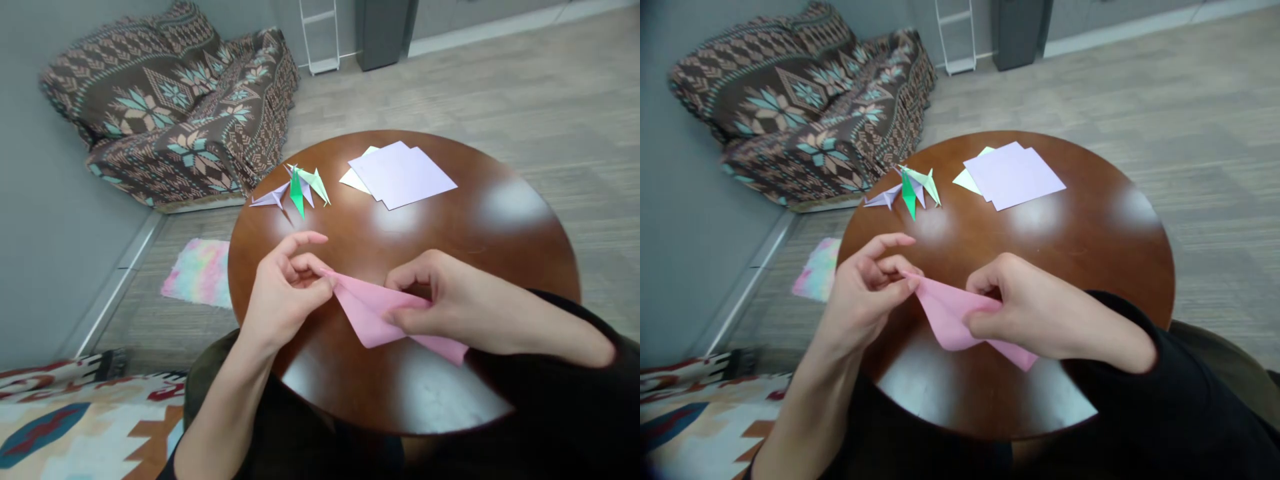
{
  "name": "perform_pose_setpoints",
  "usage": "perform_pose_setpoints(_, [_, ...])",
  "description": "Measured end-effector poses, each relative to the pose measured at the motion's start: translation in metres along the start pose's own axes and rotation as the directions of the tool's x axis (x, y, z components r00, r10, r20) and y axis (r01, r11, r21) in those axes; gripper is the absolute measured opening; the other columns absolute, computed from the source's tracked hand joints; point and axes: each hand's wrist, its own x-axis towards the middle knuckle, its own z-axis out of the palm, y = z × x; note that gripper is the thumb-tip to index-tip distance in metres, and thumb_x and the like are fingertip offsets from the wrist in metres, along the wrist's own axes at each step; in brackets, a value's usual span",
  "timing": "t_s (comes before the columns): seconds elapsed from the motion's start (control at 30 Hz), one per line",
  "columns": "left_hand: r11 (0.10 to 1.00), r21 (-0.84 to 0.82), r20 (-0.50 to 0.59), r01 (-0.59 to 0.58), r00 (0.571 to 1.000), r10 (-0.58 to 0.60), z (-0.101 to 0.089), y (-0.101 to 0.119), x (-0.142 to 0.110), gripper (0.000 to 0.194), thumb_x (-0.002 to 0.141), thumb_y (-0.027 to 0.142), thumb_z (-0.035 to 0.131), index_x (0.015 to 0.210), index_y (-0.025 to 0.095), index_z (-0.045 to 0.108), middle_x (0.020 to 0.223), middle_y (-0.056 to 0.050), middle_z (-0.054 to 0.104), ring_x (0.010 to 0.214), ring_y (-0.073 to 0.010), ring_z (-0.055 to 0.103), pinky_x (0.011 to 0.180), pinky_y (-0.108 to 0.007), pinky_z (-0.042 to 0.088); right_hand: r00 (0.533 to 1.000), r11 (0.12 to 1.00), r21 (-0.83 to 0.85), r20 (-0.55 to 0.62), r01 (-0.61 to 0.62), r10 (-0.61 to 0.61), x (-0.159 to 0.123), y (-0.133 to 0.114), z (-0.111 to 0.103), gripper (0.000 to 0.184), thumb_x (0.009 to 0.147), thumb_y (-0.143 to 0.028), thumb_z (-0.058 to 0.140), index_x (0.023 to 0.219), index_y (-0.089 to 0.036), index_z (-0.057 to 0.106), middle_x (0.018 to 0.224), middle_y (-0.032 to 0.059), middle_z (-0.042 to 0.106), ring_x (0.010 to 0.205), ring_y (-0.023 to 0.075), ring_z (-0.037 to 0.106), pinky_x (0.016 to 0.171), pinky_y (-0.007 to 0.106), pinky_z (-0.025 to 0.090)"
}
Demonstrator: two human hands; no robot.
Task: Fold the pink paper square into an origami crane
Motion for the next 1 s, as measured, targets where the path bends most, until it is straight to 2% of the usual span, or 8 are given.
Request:
perform_pose_setpoints(0.37, [1.000, -0.012, -0.024, -0.022, 0.999, 0.022, -0.005, 0.003, 0.003, 0.048, 0.071, 0.013, 0.082, 0.115, 0.018, 0.062, 0.067, 0.003, 0.074, 0.065, -0.0145, 0.069, 0.069, -0.024, 0.054, 1.000, 1.000, -0.018, 0.011, -0.016, 0.016, 0.000, 0.001, 0.000, 0.017, 0.077, -0.018, 0.061, 0.062, -0.019, 0.054, 0.057, -0.0056, 0.048, 0.055, 0.0111, 0.041, 0.050, 0.027, 0.027])
perform_pose_setpoints(0.53, [0.987, -0.110, -0.180, -0.116, 0.979, 0.095, -0.015, 0.005, 0.008, 0.038, 0.074, 0.021, 0.081, 0.108, 0.017, 0.065, 0.069, 0.001, 0.074, 0.065, -0.0131, 0.068, 0.067, -0.022, 0.055, 1.000, 1.000, 0.020, 0.015, 0.019, -0.020, -0.001, 0.004, -0.001, 0.016, 0.077, -0.018, 0.061, 0.062, -0.019, 0.055, 0.059, -0.0057, 0.047, 0.056, 0.0111, 0.041, 0.049, 0.026, 0.027])
perform_pose_setpoints(0.57, [0.985, -0.134, -0.157, -0.108, 0.984, 0.087, -0.015, 0.005, 0.008, 0.035, 0.076, 0.022, 0.080, 0.108, 0.016, 0.067, 0.074, -0.001, 0.075, 0.068, -0.0132, 0.068, 0.067, -0.022, 0.056, 1.000, 0.999, 0.029, 0.008, 0.025, -0.025, -0.001, 0.005, -0.001, 0.015, 0.077, -0.018, 0.061, 0.063, -0.019, 0.056, 0.059, -0.0054, 0.048, 0.056, 0.0113, 0.041, 0.049, 0.026, 0.028])
perform_pose_setpoints(0.63, [0.988, -0.150, -0.016, -0.030, 0.999, 0.028, -0.013, 0.004, 0.006, 0.029, 0.079, 0.025, 0.080, 0.104, 0.014, 0.071, 0.082, -0.004, 0.075, 0.072, -0.0138, 0.068, 0.067, -0.023, 0.056, 1.000, 0.999, 0.039, -0.009, 0.028, -0.028, -0.001, 0.005, -0.001, 0.014, 0.076, -0.018, 0.062, 0.063, -0.019, 0.057, 0.060, -0.0048, 0.049, 0.057, 0.0116, 0.043, 0.049, 0.026, 0.029])
perform_pose_setpoints(0.7, [0.992, -0.115, 0.141, 0.048, 0.989, -0.031, -0.009, 0.002, 0.003, 0.022, 0.080, 0.027, 0.082, 0.095, 0.013, 0.074, 0.081, -0.004, 0.072, 0.069, -0.0129, 0.066, 0.065, -0.023, 0.056, 1.000, 0.999, 0.031, -0.025, 0.018, -0.017, 0.000, 0.005, 0.000, 0.013, 0.076, -0.019, 0.062, 0.064, -0.019, 0.058, 0.060, -0.0045, 0.050, 0.057, 0.0119, 0.043, 0.049, 0.026, 0.029])
perform_pose_setpoints(0.73, [0.994, -0.091, 0.184, 0.061, 0.982, -0.043, -0.006, 0.001, 0.001, 0.018, 0.081, 0.026, 0.082, 0.091, 0.013, 0.075, 0.079, -0.003, 0.070, 0.067, -0.0122, 0.064, 0.063, -0.023, 0.054, 0.999, 1.000, 0.025, -0.028, 0.015, -0.014, 0.000, 0.005, 0.000, 0.012, 0.076, -0.019, 0.062, 0.064, -0.019, 0.059, 0.060, -0.0044, 0.050, 0.057, 0.0120, 0.043, 0.049, 0.026, 0.029])
perform_pose_setpoints(0.8, [0.997, -0.049, 0.212, 0.054, 0.976, -0.042, -0.001, 0.000, -0.001, 0.014, 0.082, 0.025, 0.082, 0.085, 0.014, 0.074, 0.076, -0.002, 0.067, 0.062, -0.0108, 0.061, 0.059, -0.022, 0.051, 0.999, 1.000, 0.016, -0.029, 0.013, -0.013, 0.000, 0.005, 0.000, 0.012, 0.076, -0.019, 0.062, 0.065, -0.019, 0.060, 0.060, -0.0042, 0.050, 0.057, 0.0121, 0.044, 0.049, 0.026, 0.029])
perform_pose_setpoints(1.0, [1.000, -0.026, 0.163, 0.016, 0.987, -0.011, 0.003, -0.005, -0.003, 0.019, 0.083, 0.027, 0.083, 0.076, 0.016, 0.069, 0.072, 0.000, 0.064, 0.057, -0.0100, 0.058, 0.054, -0.022, 0.045, 0.998, 0.999, -0.018, -0.058, 0.033, -0.034, 0.002, 0.005, 0.001, 0.015, 0.081, -0.022, 0.063, 0.067, -0.018, 0.063, 0.060, -0.0040, 0.050, 0.057, 0.0121, 0.045, 0.050, 0.025, 0.031])
